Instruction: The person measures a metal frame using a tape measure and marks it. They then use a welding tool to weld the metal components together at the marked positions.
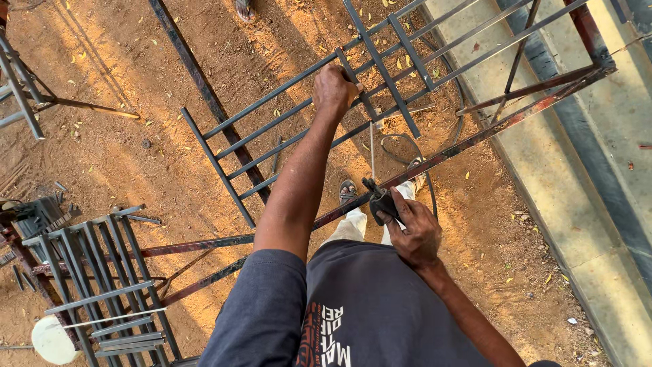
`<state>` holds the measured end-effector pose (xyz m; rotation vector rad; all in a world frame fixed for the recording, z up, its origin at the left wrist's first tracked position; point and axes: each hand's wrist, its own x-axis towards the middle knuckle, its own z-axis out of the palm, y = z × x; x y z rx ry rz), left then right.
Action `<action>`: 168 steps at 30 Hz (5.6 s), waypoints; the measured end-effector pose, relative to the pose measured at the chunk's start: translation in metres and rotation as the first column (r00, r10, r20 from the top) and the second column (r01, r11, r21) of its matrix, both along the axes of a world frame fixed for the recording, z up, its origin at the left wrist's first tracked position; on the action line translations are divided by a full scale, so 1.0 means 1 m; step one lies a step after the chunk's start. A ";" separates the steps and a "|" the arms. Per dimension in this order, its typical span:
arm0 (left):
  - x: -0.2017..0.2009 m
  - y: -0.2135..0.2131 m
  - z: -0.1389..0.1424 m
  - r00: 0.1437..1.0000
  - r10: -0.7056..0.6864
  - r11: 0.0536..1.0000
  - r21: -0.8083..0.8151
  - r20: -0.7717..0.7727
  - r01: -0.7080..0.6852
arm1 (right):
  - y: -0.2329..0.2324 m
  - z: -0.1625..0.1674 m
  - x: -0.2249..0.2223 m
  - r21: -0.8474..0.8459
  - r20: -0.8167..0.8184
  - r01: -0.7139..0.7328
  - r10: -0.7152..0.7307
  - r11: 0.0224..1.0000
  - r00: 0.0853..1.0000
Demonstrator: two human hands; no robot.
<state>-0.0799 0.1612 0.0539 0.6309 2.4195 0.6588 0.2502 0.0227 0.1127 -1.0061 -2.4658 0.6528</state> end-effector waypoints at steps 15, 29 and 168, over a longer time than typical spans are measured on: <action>0.000 -0.002 0.003 0.945 -0.074 0.997 0.001 -0.317 0.079 | 0.005 0.029 -0.007 0.016 -0.064 -0.011 0.012 1.000 0.998; -0.005 0.002 -0.008 0.991 -0.090 0.988 -0.132 -0.098 0.077 | 0.005 0.023 -0.006 -0.010 -0.039 0.008 -0.009 1.000 0.999; 0.105 0.024 0.077 0.862 0.331 0.841 0.294 0.385 -0.454 | 0.505 0.081 -0.042 0.257 0.350 -0.531 0.435 0.807 0.830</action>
